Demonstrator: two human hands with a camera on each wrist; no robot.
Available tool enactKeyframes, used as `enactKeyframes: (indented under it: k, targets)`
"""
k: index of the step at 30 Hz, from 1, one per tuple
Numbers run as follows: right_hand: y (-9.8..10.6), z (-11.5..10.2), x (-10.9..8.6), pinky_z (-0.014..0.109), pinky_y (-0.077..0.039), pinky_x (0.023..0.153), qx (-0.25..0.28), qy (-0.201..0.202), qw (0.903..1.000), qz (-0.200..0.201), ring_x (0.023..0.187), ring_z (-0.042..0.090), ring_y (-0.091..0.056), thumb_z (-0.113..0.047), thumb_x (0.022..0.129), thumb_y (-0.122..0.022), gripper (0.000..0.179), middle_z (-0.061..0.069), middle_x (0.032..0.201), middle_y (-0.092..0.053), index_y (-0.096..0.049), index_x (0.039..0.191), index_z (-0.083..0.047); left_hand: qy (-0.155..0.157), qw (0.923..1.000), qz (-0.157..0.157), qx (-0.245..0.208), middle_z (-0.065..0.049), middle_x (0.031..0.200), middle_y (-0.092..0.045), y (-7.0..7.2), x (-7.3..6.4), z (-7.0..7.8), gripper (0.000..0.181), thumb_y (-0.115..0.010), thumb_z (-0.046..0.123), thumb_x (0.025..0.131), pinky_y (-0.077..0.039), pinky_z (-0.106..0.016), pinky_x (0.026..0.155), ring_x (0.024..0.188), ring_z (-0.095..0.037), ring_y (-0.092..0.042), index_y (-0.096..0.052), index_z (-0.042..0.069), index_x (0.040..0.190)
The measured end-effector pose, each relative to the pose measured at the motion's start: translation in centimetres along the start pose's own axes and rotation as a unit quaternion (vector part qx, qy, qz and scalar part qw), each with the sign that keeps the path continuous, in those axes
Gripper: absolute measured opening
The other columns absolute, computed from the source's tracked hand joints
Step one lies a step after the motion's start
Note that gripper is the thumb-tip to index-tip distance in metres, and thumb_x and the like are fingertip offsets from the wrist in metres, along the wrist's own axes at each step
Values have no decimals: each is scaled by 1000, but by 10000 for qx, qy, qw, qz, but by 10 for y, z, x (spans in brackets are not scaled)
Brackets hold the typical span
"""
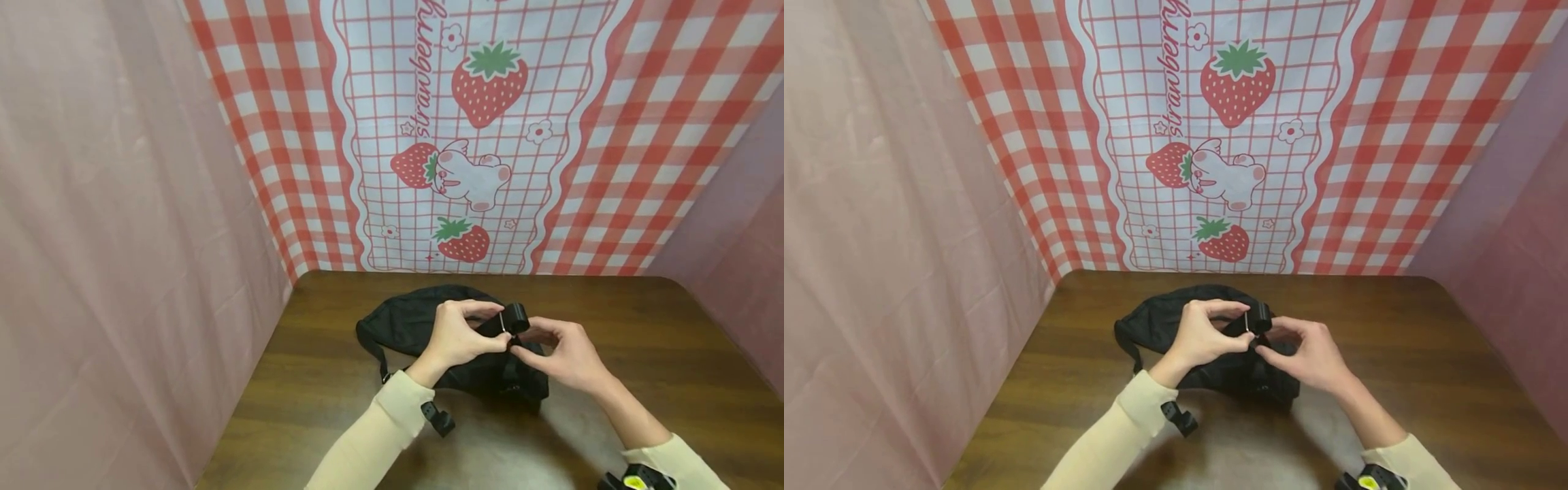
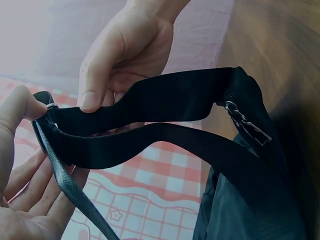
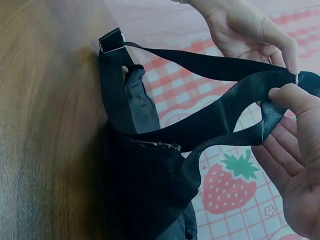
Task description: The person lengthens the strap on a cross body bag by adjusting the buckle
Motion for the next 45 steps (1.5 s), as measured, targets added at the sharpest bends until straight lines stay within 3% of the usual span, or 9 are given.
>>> enactKeyframes:
  k: [11, 17, 25, 32, 39, 45]
  targets:
    - [-1, 7, -4, 17, -61, 79, -487, -148, 9983, -276, 88, 3, -75, -13, 81, -93, 34, 2, 102, -82, -79, 113, -12, 40, 10000, -24, -33, -9, 111, -83, 1, 1, -1, 35, -89, 15, 81, -63, -21, 86, 101, -6, -77, -83, 10, 115]
    - [-3, 2, 4, 14, -60, 77, -256, -152, 9995, -95, 89, 10, -78, -13, 83, -92, 43, 6, 108, -81, -76, 123, -9, 215, 9996, -173, -117, -10, 112, -83, -2, 3, -2, 35, -89, 16, 82, -62, -19, 87, 102, -6, -77, -83, 11, 116]
    - [-3, -8, 8, 13, -59, 74, -44, -187, 9997, 137, 85, -3, -73, -3, 83, -90, 34, 10, 102, -81, -79, 116, -6, 199, 9996, -199, 11, -9, 113, -83, 0, 1, -2, 36, -89, 16, 82, -62, -16, 83, 101, -5, -77, -83, 10, 117]
    - [-2, -9, 5, 24, -65, 75, -299, -224, 9993, -93, 86, 4, -76, -12, 83, -92, 34, 6, 101, -82, -80, 115, -9, 111, 9998, -148, 75, -10, 112, -83, 4, 1, 1, 35, -87, 16, 83, -64, -21, 81, 101, -7, -77, -82, 10, 117]
    - [0, -1, -1, 23, -65, 78, -590, -282, 9972, -373, 90, 4, -76, -18, 83, -93, 37, 5, 106, -81, -79, 116, -8, 152, 9998, -120, 3, -8, 111, -83, 3, 2, -3, 35, -88, 15, 82, -64, -21, 82, 99, -4, -76, -83, 10, 116]
    - [-2, -5, 1, 13, -60, 82, -278, -339, 9989, -166, 93, 5, -77, -16, 84, -92, 43, 7, 112, -80, -76, 124, -10, 168, 9995, -212, -143, -12, 111, -82, -2, 3, 0, 35, -88, 12, 83, -64, -24, 88, 102, -7, -77, -82, 8, 117]
Point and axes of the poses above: each hand's wrist, its own x-axis towards the middle knuckle, its own y-axis out of the back of the hand, z = x × y, the point moved 7 cm from there along x, towards the middle knuckle
